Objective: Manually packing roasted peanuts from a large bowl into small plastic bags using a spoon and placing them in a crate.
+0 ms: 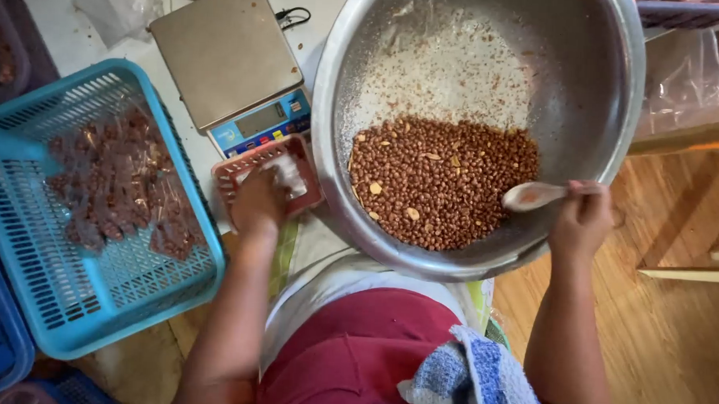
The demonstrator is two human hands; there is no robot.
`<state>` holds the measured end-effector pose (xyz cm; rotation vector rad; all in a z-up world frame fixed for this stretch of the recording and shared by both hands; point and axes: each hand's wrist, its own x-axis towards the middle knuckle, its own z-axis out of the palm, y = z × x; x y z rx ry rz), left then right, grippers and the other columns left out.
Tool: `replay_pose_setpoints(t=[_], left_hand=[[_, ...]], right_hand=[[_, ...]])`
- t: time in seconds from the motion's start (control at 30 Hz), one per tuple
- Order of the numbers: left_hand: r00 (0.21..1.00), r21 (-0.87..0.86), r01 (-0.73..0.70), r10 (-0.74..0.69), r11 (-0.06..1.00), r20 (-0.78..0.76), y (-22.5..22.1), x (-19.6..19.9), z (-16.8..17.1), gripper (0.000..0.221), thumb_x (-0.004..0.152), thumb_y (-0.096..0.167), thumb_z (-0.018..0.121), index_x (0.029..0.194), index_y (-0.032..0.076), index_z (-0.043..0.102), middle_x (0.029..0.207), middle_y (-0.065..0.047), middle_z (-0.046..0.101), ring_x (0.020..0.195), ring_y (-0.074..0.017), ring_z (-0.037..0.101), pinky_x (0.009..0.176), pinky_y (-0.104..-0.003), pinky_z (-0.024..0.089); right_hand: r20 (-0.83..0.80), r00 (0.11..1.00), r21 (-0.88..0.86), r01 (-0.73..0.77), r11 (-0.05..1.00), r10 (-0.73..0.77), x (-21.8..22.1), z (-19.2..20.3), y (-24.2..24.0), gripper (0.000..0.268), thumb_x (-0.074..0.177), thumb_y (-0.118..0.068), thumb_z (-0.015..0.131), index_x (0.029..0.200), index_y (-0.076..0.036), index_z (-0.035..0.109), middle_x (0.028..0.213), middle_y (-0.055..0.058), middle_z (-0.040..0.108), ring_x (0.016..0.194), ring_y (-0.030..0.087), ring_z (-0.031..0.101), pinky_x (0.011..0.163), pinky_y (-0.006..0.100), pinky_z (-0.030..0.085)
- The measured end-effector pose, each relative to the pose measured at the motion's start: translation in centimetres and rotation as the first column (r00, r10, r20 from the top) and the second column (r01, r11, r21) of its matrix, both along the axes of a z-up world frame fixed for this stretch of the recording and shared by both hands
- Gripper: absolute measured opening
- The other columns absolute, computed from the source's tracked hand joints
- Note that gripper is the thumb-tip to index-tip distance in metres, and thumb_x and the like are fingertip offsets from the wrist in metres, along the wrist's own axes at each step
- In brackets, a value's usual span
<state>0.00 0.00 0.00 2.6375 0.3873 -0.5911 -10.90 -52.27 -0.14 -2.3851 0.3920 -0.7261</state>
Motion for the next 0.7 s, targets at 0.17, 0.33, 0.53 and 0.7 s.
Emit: replay_pose_setpoints(t=[0.17,0.33,0.53,0.7], left_hand=[[0.969,-0.054,-0.104,0.113,0.993,0.221,0.9,-0.4,-4.4,0.028,0.103,0.040,0.054,0.121,0.028,0.072,0.115,-0.006,0.073,0.116,-0.0320,0.067,0.098,-0.049,0.054],[0.659,-0.483,-0.222,0.495,0.847,0.566,-2.1,-0.9,4.0,0.030,0.111,0.046,0.042,0.109,0.026,0.064,0.109,0.001,0.076,0.115,-0.0277,0.067,0.103,-0.043,0.049],[0.819,-0.989,0.150,0.559,0.004,0.127,-5.3,-1.6,10.9,0.038,0.107,0.034,0.052,0.128,0.003,0.063,0.101,-0.007,0.071,0.095,-0.0182,0.075,0.091,-0.029,0.061],[0.943,-0.916,0.327,0.141,-0.233,0.300,-10.6,-3.5,10.4,0.013,0.103,0.003,0.053,0.102,0.004,0.066,0.097,-0.017,0.073,0.110,-0.0345,0.072,0.107,-0.057,0.051]], right_hand=[[-0.317,0.935,0.137,-0.123,0.983,0.161,1.4,0.5,8.7,0.011,0.102,-0.014,0.070,0.103,-0.003,0.069,0.094,0.023,0.071,0.099,0.048,0.067,0.089,0.058,0.049],[-0.430,0.867,0.408,-0.062,0.911,0.251,3.2,2.5,12.1,0.024,0.104,-0.026,0.068,0.087,-0.009,0.069,0.066,0.008,0.067,0.067,0.025,0.068,0.075,0.043,0.051],[-0.106,0.928,0.710,-0.180,0.681,0.356,3.8,4.3,11.3,0.014,0.109,-0.014,0.065,0.100,-0.004,0.068,0.063,0.008,0.060,0.049,0.015,0.055,0.051,0.028,0.044],[0.015,0.939,0.709,-0.252,0.659,0.343,4.7,7.9,11.8,0.017,0.110,-0.020,0.064,0.105,-0.004,0.067,0.070,0.010,0.062,0.056,0.014,0.058,0.053,0.025,0.047]])
